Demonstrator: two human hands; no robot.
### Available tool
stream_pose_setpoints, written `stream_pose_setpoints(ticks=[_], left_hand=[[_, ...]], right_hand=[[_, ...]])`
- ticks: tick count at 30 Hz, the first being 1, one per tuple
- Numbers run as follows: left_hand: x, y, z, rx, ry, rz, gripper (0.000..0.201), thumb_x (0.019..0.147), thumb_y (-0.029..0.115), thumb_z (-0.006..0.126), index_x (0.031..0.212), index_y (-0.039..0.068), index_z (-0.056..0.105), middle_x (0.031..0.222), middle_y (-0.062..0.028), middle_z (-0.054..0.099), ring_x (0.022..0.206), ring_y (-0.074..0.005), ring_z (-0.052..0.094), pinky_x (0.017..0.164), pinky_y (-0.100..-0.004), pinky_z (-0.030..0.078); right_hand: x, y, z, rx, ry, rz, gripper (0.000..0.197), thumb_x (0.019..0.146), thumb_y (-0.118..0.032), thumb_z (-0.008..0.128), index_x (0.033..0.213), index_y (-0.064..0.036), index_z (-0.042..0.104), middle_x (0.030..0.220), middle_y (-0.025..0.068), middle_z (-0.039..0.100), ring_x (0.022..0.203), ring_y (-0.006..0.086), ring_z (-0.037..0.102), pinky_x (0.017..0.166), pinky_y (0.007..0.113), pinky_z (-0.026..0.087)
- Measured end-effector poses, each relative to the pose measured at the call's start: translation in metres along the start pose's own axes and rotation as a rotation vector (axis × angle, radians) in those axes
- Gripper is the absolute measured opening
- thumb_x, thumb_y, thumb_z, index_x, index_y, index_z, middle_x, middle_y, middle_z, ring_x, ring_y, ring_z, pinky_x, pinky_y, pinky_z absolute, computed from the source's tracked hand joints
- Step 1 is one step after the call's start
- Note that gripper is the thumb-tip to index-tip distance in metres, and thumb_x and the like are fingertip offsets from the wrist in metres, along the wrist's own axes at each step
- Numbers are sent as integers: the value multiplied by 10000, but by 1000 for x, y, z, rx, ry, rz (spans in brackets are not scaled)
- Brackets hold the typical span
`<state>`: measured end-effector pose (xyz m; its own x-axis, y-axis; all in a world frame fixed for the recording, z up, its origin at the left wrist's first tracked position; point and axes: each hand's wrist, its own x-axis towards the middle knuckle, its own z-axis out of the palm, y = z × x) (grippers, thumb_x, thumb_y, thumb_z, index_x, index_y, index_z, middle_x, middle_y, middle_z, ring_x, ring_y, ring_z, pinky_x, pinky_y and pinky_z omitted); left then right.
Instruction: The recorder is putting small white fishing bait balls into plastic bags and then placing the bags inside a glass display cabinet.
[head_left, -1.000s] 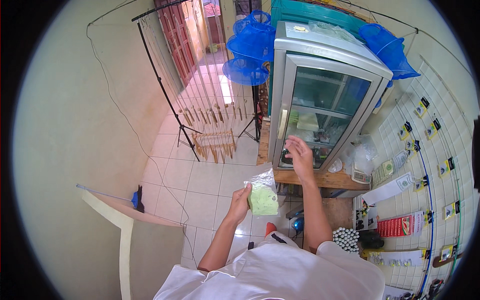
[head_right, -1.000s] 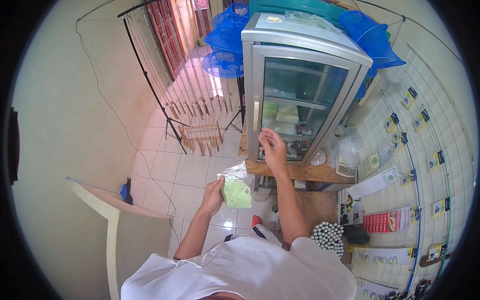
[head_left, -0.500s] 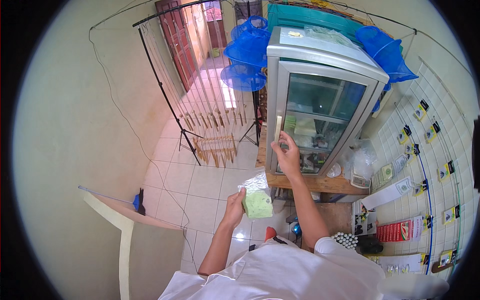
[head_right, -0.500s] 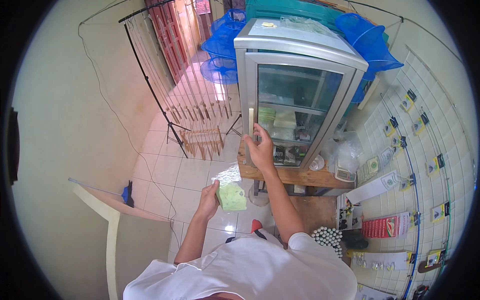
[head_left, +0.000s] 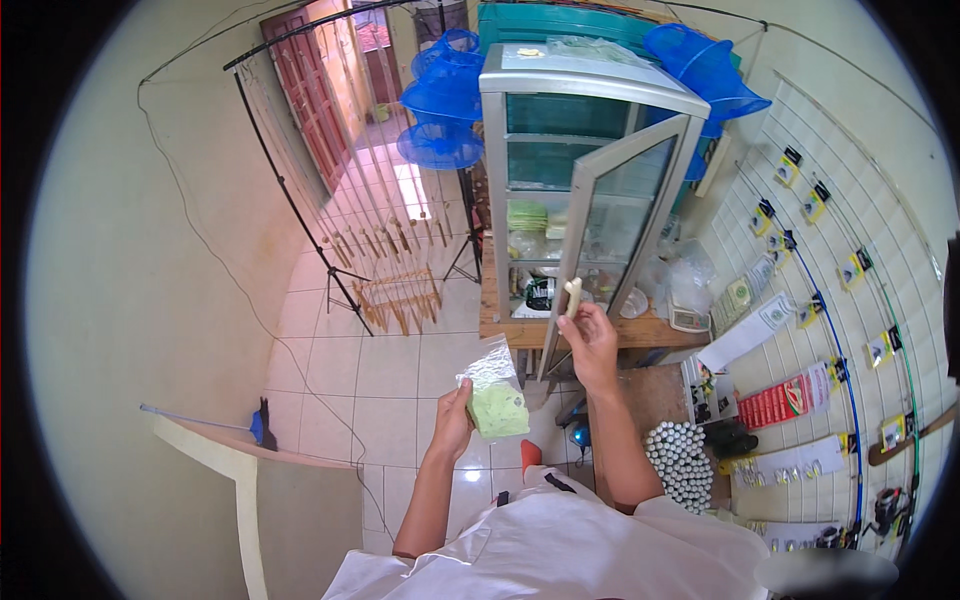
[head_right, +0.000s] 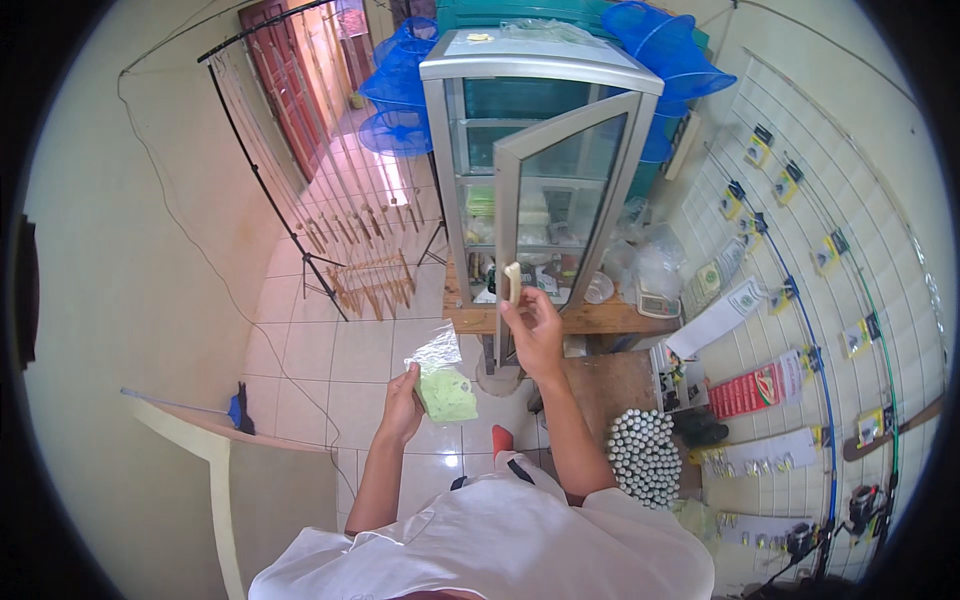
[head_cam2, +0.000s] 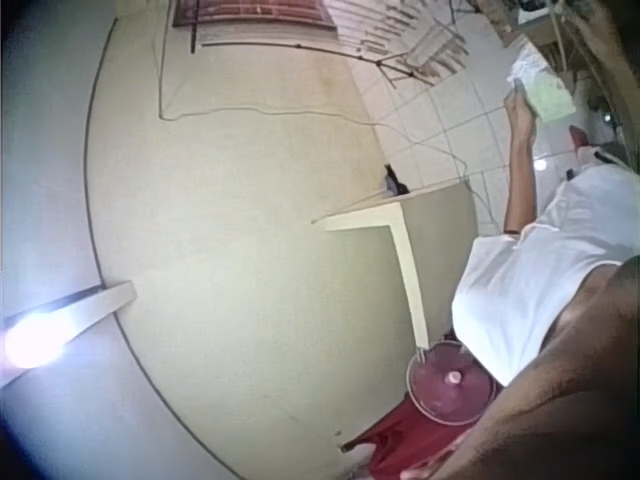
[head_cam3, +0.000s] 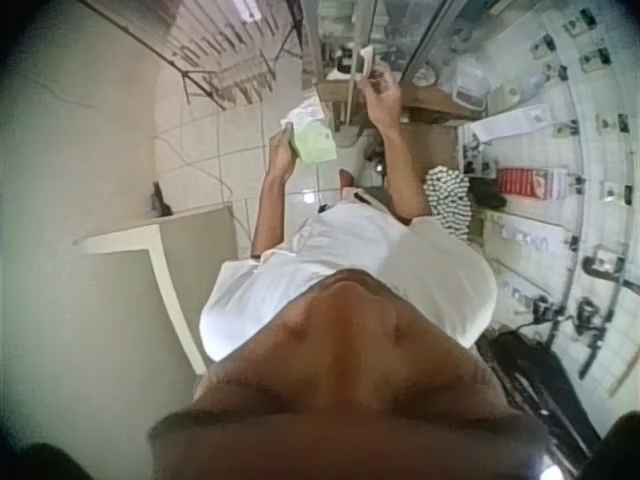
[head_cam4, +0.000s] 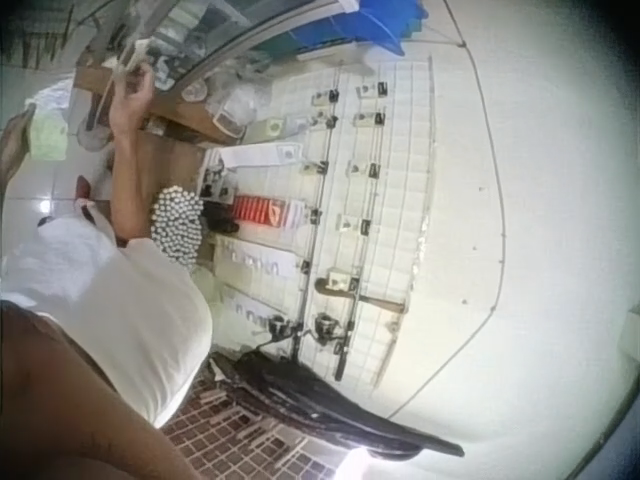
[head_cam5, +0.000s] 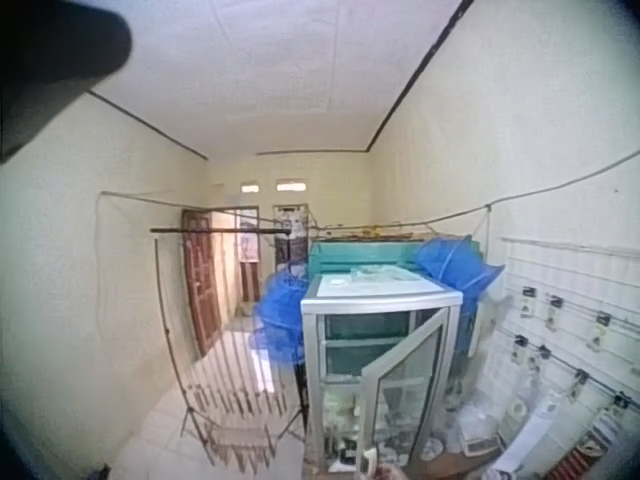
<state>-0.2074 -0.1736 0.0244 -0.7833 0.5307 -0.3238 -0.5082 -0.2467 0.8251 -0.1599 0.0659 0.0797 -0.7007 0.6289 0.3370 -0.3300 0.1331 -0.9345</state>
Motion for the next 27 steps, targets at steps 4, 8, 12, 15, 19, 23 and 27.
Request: stream_pose_setpoints(ticks=[4,8,12,15,19,23,27], left_hand=[[-7,-18,-13,29,-21,-20,393,1039,367,476,1009,20,658,942,-56,680,809,-123,663,705,-282,545],[-27,-20,2,0,-49,-29,395,1041,365,473,1011,13,651,938,-58,678,814,-128,661,715,-289,546],[-38,-27,5,6,-76,-58,408,1042,368,469,1023,0,647,944,-64,678,831,-135,660,736,-298,546],[-43,-29,9,10,-79,-62,410,1040,372,472,1022,1,646,941,-62,676,827,-133,657,735,-296,544],[-50,-28,11,83,-58,-40,419,1038,379,484,949,12,665,856,-28,654,749,-94,601,679,-260,498],[-47,-39,1,328,-69,82,446,1039,379,488,851,15,666,770,15,609,694,-55,504,622,-235,422],[-55,-35,14,418,-78,192,469,1041,370,488,784,7,638,710,52,542,675,-36,416,592,-234,363]], right_hand=[[-32,-22,-38,43,140,28,191,933,-75,660,1094,6,596,976,29,642,872,80,595,762,231,479],[-53,-31,-83,-30,314,-4,169,948,-61,635,1092,22,610,986,34,653,901,88,602,791,233,478],[-62,-41,-114,-117,444,-25,247,971,-74,598,1184,52,594,1060,60,658,980,116,603,854,252,473],[-66,-40,-132,-158,512,-12,301,976,-65,567,1254,52,564,1163,84,629,1040,136,583,888,271,463],[-74,-43,-127,-300,779,-86,256,935,-12,573,1189,19,570,1152,58,574,1001,140,542,849,274,439],[-100,-47,-101,-74,606,-135,51,926,-6,586,964,-40,578,916,10,572,852,83,538,779,226,441],[-127,-57,-39,-54,115,165,90,903,-37,643,994,-35,643,927,9,614,810,66,570,701,217,467]])
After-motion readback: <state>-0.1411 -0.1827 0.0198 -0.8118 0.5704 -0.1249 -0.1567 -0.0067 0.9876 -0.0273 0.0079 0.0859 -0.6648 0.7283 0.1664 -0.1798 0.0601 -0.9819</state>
